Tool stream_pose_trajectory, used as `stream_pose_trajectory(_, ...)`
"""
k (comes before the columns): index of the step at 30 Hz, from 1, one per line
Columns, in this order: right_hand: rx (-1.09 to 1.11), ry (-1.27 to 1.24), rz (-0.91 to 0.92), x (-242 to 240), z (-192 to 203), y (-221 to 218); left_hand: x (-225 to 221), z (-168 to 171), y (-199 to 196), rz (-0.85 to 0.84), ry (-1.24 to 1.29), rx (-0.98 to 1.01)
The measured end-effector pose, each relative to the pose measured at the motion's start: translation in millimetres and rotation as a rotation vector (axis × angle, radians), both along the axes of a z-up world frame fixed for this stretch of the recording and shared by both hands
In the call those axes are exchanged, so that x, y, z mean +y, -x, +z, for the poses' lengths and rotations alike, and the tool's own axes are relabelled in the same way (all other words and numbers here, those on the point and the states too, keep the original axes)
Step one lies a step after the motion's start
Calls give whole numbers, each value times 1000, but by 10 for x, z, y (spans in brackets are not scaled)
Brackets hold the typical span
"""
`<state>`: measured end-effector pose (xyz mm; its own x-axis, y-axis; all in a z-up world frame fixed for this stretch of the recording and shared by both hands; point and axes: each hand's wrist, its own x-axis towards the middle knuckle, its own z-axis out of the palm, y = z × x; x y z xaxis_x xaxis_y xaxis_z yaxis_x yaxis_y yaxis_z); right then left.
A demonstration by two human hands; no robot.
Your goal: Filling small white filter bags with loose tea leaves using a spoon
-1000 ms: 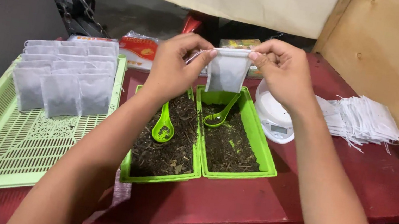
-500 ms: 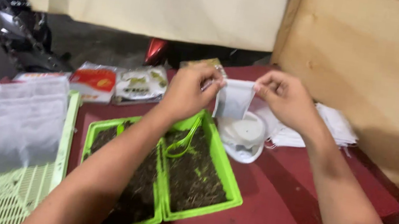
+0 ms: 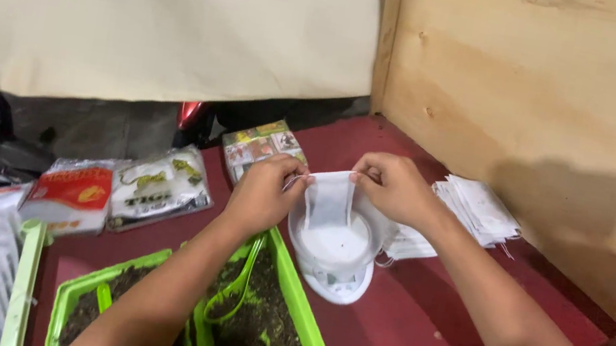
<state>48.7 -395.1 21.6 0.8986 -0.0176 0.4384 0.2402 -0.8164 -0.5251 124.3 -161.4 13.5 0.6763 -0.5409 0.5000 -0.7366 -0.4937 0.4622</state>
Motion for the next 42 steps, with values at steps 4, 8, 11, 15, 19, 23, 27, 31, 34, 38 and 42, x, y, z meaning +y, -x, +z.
stream_pose_trajectory(4,52,-7,-4,18,55,-157,-55,-37,-241,6,-16,27)
stream_pose_trajectory(8,86,-8,-40,9,50,-276,-144,-86,-424,39,-35,59)
stream_pose_trajectory(11,106,-16,-54,-8,54,-291,-206,-67,-398,52,-44,112)
stream_pose_trajectory(15,79,18,-39,-59,26,-335,-226,-1,-291,73,-77,155)
stream_pose_trajectory(19,-23,125,-77,-9,182,40,-165,238,-3,98,-186,177)
stream_pose_trajectory(23,-256,316,247,126,137,687,-79,346,113,107,-189,221)
stream_pose_trajectory(27,-209,376,627,256,-39,1252,-49,275,119,136,-164,169)
stream_pose_trajectory(31,-146,499,529,189,-452,1314,65,334,300,158,-236,187)
stream_pose_trajectory(34,-69,535,481,176,-570,1316,138,298,421,107,-257,93)
stream_pose_trajectory(38,-113,573,466,186,-627,1275,213,194,604,19,-400,-158)
stream_pose_trajectory(42,-128,586,451,201,-638,1244,300,78,806,-109,-429,-459)
